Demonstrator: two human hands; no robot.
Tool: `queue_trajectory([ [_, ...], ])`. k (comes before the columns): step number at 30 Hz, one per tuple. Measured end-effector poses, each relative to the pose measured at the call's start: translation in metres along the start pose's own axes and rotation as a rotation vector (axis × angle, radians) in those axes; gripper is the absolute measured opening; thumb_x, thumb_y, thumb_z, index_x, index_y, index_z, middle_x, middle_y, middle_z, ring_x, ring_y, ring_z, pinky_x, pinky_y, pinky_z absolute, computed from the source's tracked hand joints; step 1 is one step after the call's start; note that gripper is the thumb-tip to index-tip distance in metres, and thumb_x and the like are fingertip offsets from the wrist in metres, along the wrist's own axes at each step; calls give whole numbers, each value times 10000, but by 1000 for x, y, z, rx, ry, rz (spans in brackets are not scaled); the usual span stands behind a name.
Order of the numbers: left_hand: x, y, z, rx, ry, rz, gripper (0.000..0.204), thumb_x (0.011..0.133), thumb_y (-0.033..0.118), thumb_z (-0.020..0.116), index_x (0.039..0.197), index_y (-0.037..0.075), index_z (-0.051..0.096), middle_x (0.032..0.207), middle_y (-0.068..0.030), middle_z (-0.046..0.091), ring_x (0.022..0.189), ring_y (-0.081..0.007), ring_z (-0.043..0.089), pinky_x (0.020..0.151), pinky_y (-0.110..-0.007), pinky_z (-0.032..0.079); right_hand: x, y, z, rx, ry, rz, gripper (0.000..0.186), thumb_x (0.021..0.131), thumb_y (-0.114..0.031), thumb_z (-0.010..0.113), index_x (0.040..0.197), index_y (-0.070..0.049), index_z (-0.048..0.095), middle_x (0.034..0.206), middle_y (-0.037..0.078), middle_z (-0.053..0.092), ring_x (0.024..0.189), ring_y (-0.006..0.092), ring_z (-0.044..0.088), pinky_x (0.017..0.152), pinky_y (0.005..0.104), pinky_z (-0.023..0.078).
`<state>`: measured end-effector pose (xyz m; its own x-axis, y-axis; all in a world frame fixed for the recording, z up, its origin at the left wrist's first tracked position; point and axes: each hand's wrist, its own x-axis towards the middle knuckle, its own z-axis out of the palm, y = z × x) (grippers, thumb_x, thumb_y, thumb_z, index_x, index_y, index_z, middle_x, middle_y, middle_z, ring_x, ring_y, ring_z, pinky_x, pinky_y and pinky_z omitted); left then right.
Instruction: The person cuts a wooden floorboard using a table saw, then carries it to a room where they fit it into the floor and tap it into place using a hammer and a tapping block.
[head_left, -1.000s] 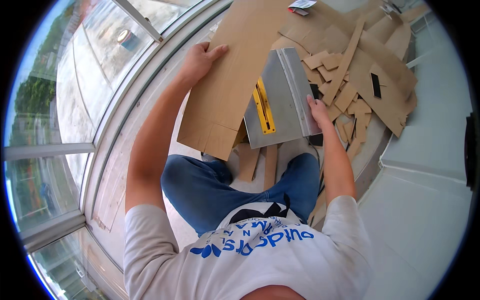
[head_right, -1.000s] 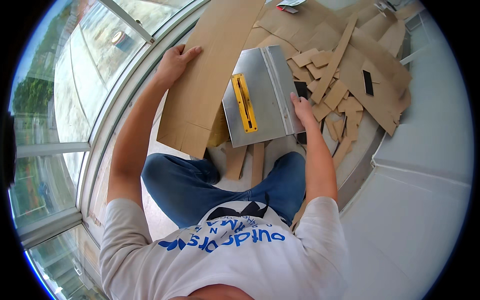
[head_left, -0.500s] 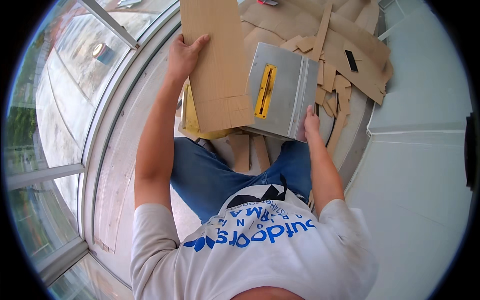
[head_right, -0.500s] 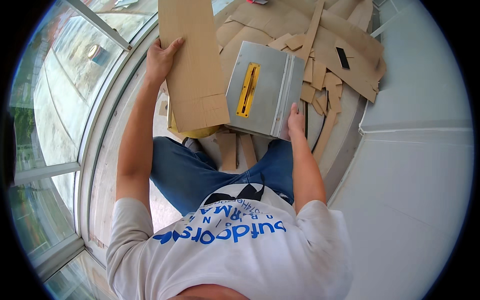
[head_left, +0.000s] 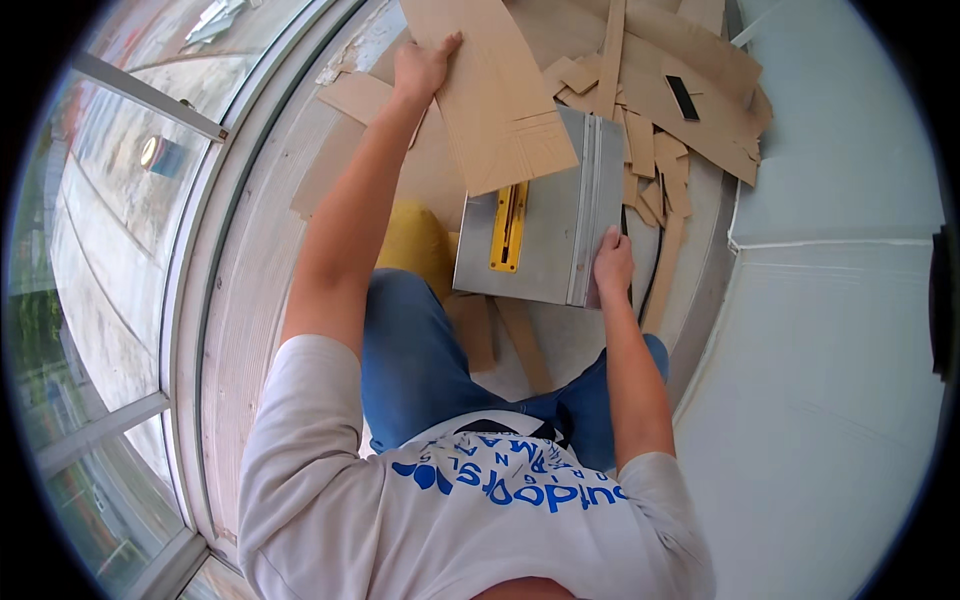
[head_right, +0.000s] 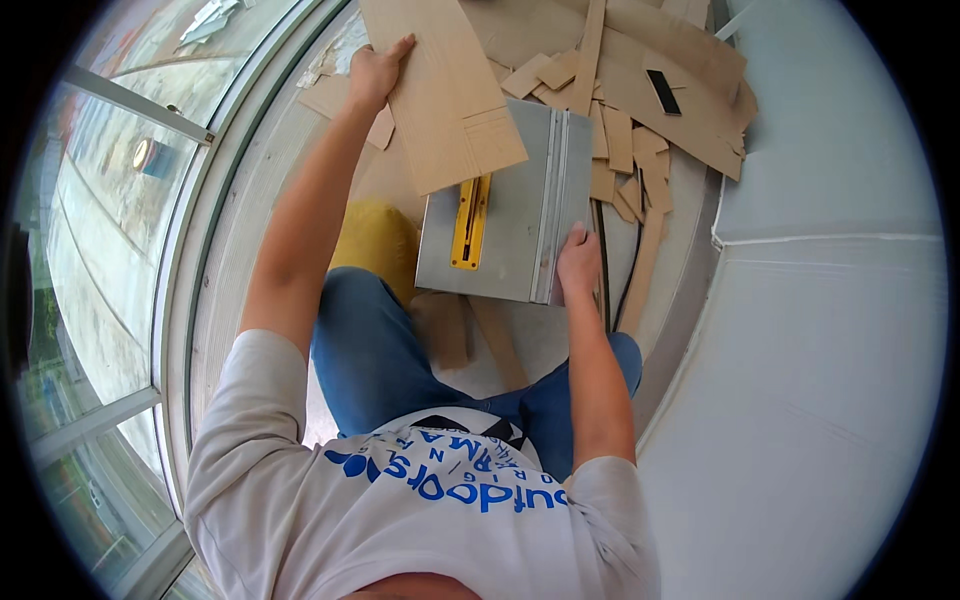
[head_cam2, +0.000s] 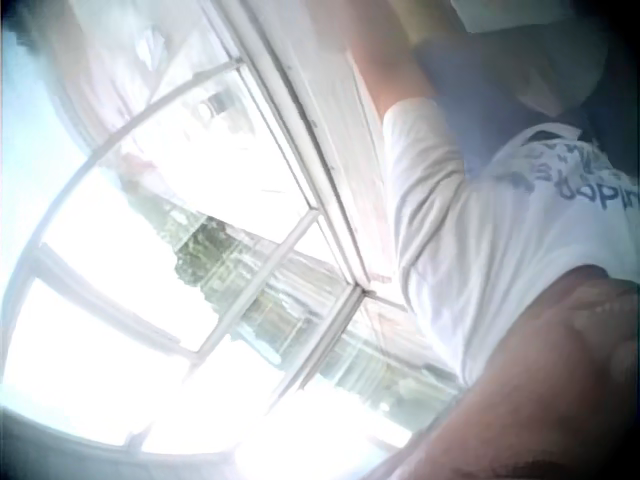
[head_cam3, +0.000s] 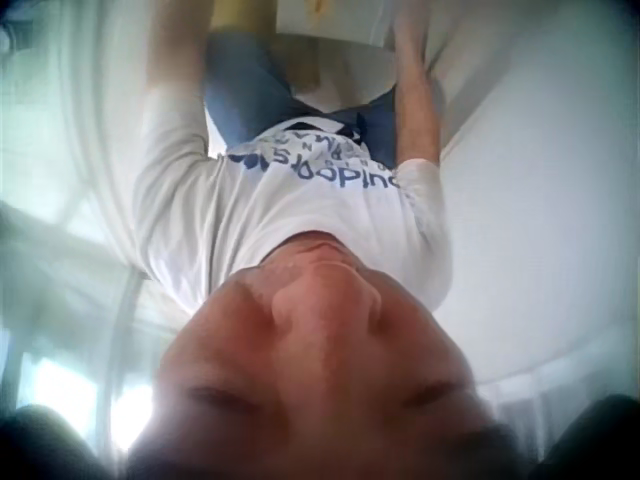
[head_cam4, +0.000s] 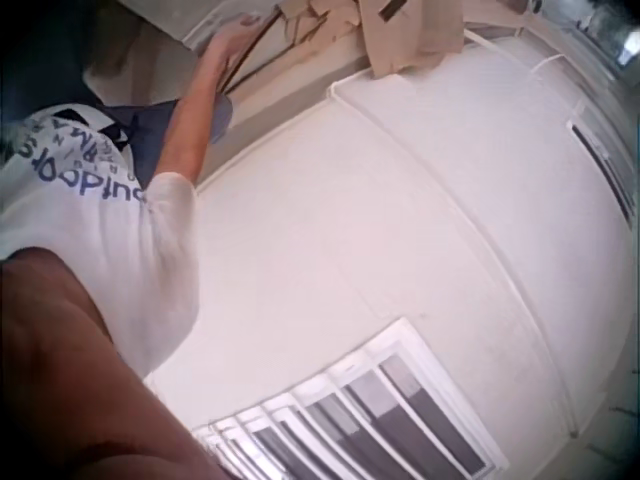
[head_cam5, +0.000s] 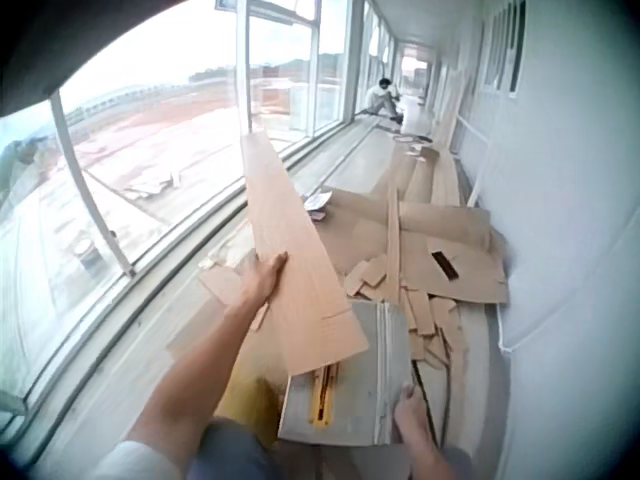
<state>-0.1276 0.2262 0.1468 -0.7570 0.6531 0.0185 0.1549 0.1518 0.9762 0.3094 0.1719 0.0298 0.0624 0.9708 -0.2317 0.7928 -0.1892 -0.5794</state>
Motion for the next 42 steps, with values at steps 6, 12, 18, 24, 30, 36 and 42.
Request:
queue_trajectory([
  [6,72,-48,74,7,-68,-46,594,798,339,863,1090,-152,698,1045,-254,752,939,-336,747,834,-402,576,5,18,3,113,190,-32,469,1061,-404,498,1230,20,606,1154,231,686,1090,381,649,963,442,488],
  [12,90,-99,120,12,-28,18,586,805,336,852,1077,-160,699,1099,-287,735,1000,-360,738,888,-411,559,42,-44,-5,352,260,-311,358,1061,-306,539,1216,2,636,1147,176,687,1084,308,653,954,389,496],
  [18,91,-151,129,179,27,-64,559,818,376,832,1054,-120,725,1103,-282,736,1040,-355,727,896,-424,549,106,-136,39,217,198,-571,338,1035,-303,558,1180,-20,671,1129,182,692,1066,356,652,961,416,501],
  [24,80,-147,128,249,87,-52,619,821,451,807,1016,-131,723,1062,-303,732,986,-407,728,872,-462,552,109,-153,81,-119,255,-411,336,1035,-327,539,1293,-142,650,1305,110,590,1253,330,501,1063,518,377],
  [30,96,-175,126,324,101,133,681,912,460,726,1195,-149,614,1184,-319,682,1143,-413,664,978,-449,526,107,-147,95,-250,319,-563,380,1027,-278,541,1372,-128,600,1317,108,557,1229,351,480,1064,525,370],
  [36,76,-172,127,169,42,97,749,917,480,725,1299,-144,563,1290,-336,635,1252,-433,605,1059,-458,485,114,-134,94,-265,333,-589,406,970,-200,571,1366,-120,602,1307,106,563,1226,354,482,1065,513,379],
  [42,90,-188,119,279,121,166,789,908,506,725,1321,-142,545,1287,-342,632,1255,-435,601,1061,-465,480,112,-139,96,-228,348,-608,402,956,-182,571,1354,-146,613,1288,93,572,1217,351,487,1065,501,383],
])
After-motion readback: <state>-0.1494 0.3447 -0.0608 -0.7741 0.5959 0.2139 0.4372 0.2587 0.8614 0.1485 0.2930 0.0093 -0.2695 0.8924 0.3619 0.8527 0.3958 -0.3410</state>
